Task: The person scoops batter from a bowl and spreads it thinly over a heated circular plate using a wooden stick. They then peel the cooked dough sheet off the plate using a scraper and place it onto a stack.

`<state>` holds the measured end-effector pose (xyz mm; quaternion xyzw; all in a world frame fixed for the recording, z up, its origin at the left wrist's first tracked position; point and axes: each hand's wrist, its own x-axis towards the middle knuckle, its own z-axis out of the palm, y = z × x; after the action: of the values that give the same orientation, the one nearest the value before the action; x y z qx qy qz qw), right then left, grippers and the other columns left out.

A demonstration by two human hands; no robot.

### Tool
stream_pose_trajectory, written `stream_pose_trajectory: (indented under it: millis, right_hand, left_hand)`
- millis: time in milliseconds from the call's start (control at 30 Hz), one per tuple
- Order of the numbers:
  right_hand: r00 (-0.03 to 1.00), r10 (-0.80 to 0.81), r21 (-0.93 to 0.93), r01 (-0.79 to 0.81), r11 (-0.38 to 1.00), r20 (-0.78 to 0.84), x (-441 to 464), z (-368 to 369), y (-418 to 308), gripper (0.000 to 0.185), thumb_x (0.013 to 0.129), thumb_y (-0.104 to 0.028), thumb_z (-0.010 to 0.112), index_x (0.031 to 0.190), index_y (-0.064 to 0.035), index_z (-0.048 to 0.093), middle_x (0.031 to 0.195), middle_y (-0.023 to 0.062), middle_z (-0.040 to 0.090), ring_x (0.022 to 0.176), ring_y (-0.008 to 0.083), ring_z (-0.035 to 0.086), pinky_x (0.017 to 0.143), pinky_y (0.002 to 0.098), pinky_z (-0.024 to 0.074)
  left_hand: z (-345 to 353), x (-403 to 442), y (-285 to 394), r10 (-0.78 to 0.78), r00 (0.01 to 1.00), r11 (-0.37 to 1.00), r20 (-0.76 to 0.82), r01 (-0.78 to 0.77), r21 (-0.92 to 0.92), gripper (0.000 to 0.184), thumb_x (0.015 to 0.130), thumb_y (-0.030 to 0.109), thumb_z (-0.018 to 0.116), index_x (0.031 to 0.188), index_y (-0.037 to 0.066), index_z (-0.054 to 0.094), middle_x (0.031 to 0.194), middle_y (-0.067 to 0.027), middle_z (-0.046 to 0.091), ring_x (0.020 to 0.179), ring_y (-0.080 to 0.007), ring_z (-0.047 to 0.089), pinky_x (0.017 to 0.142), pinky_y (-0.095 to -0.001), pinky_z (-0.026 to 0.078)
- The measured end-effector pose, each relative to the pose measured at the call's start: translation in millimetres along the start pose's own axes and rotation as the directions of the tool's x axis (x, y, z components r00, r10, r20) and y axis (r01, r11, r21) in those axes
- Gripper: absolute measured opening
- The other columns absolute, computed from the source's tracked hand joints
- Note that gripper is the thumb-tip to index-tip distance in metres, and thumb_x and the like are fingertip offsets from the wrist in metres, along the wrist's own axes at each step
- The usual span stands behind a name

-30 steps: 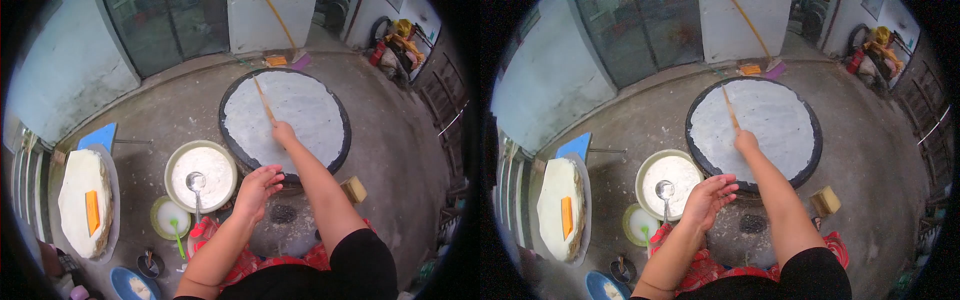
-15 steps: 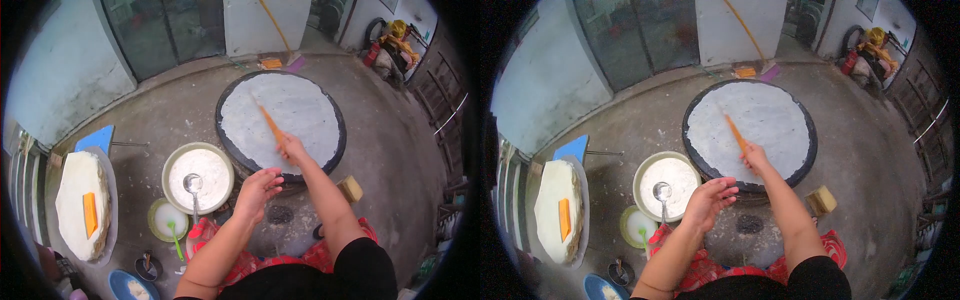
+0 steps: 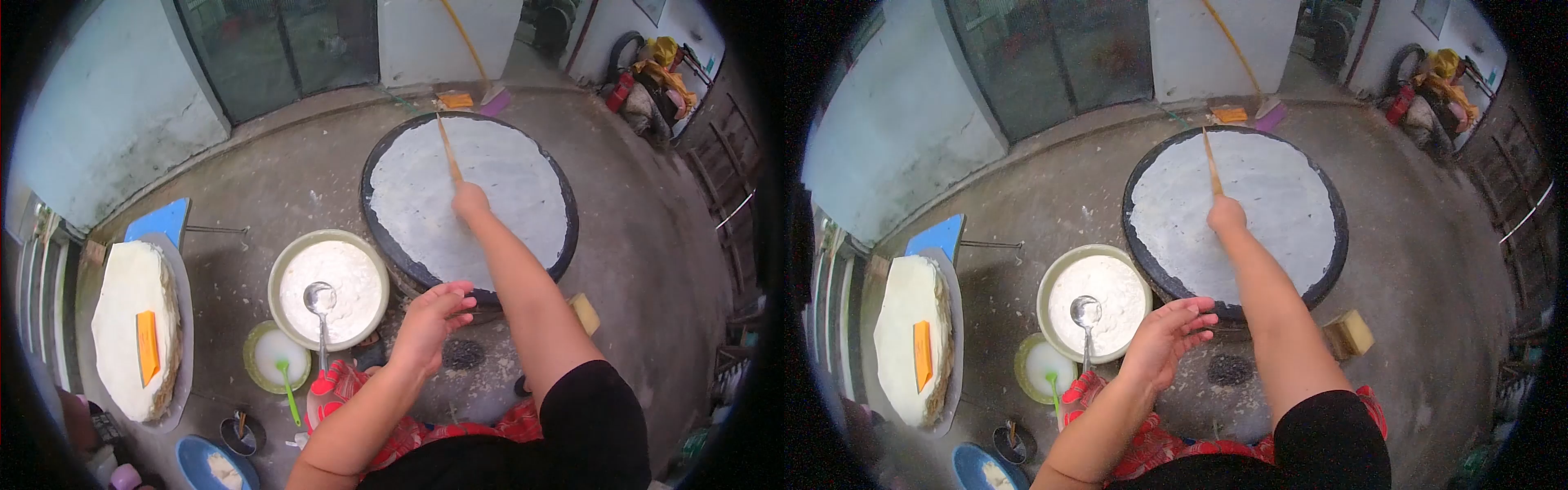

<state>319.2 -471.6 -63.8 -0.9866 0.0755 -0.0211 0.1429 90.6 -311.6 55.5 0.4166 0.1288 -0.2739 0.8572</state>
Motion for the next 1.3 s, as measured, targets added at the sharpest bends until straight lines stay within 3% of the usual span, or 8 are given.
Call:
stream_pose_trajectory:
  millis: [233, 267, 367, 500, 667, 1100, 1167, 1300]
  right_hand:
    - [0.999, 0.015, 0.006, -0.016, 1.0, 0.045, -21, -2, -6, 0.029, 0.076, -0.012, 0.047, 0.103, -0.0068, 0.056, 0.089, 0.0147, 0.061, 0.076, 0.027, 0.06, 0.065, 0.0366, 0.0483]
    - [0.983, 0.093, 0.312, -0.14, 0.94, 0.159, -32, -12, 1, 0.029, 0.078, -0.014, 0.045, 0.106, -0.0099, 0.055, 0.084, 0.0131, 0.06, 0.065, 0.0234, 0.057, 0.057, 0.0344, 0.0467]
    - [0.867, 0.128, 0.806, -0.496, 0.322, 0.482, -54, -30, 42, 0.036, 0.085, -0.016, 0.037, 0.119, -0.02, 0.047, 0.072, 0.0075, 0.051, 0.043, 0.0131, 0.04, 0.039, 0.0258, 0.037]
    - [0.859, 0.221, 0.876, -0.48, 0.036, 0.462, -99, -46, 69, 0.041, 0.088, -0.014, 0.033, 0.128, -0.02, 0.038, 0.073, 0.006, 0.051, 0.045, 0.0104, 0.04, 0.038, 0.0232, 0.0362]
    - [0.923, 0.261, 0.885, -0.356, 0.299, 0.283, -156, -50, 99, 0.038, 0.092, -0.015, 0.026, 0.129, -0.0181, 0.034, 0.071, 0.0062, 0.051, 0.045, 0.0098, 0.041, 0.038, 0.0226, 0.0371]
    - [0.867, 0.329, 0.764, -0.489, 0.421, 0.374, -179, -37, 111, 0.041, 0.089, -0.016, 0.036, 0.131, -0.019, 0.033, 0.074, 0.0076, 0.053, 0.049, 0.0132, 0.048, 0.042, 0.0271, 0.0405]
    - [0.999, 0.007, 0.023, -0.006, 1.0, -0.044, -175, -25, 117, 0.043, 0.086, -0.013, 0.039, 0.129, -0.0191, 0.036, 0.078, 0.0135, 0.054, 0.06, 0.0257, 0.057, 0.053, 0.0365, 0.0461]
    - [0.984, 0.158, -0.208, -0.172, 0.963, -0.082, -174, -46, 106, 0.039, 0.082, -0.015, 0.043, 0.121, -0.0178, 0.046, 0.082, 0.0204, 0.056, 0.075, 0.0358, 0.058, 0.066, 0.0418, 0.0457]
  left_hand:
    - [3, 0, 2, 0.012, 1.0, 0.999, 0.0, -0.012, -0.041, 0.025, 0.084, 0.011, 0.046, 0.104, -0.003, 0.05, 0.102, -0.0094, 0.055, 0.091, -0.0163, 0.054, 0.076, -0.0282, 0.045]
    - [3, 0, 2, 0.009, 1.0, 0.999, 0.007, -0.009, -0.039, 0.025, 0.084, 0.011, 0.046, 0.104, -0.003, 0.05, 0.102, -0.0094, 0.055, 0.091, -0.0163, 0.054, 0.076, -0.0282, 0.045]
    - [3, -1, 0, 0.001, 1.0, 1.0, 0.013, -0.001, -0.022, 0.025, 0.084, 0.012, 0.047, 0.103, -0.003, 0.05, 0.102, -0.0096, 0.055, 0.091, -0.017, 0.054, 0.076, -0.0291, 0.044]
    - [4, -3, -2, 0.0, 1.0, 1.0, 0.011, 0.0, 0.002, 0.025, 0.084, 0.013, 0.047, 0.103, -0.003, 0.051, 0.1, -0.0095, 0.055, 0.09, -0.0173, 0.054, 0.076, -0.0296, 0.044]
    - [4, -4, -7, 0.001, 1.0, 1.0, 0.021, -0.001, 0.014, 0.025, 0.084, 0.013, 0.047, 0.102, -0.003, 0.051, 0.098, -0.0092, 0.056, 0.089, -0.0172, 0.054, 0.076, -0.0298, 0.045]
    - [5, -2, -12, 0.015, 0.999, 0.999, 0.033, -0.016, 0.028, 0.024, 0.084, 0.013, 0.047, 0.102, -0.003, 0.051, 0.099, -0.0101, 0.056, 0.088, -0.018, 0.055, 0.075, -0.0303, 0.045]
    - [6, -3, -11, 0.02, 0.999, 0.999, 0.036, -0.021, 0.024, 0.024, 0.084, 0.013, 0.047, 0.102, -0.003, 0.051, 0.099, -0.0103, 0.056, 0.089, -0.0181, 0.055, 0.076, -0.0307, 0.045]
    - [6, -5, -9, 0.02, 1.0, 1.0, 0.018, -0.021, 0.018, 0.025, 0.083, 0.013, 0.047, 0.102, -0.003, 0.051, 0.1, -0.0106, 0.055, 0.089, -0.0188, 0.055, 0.076, -0.0309, 0.045]
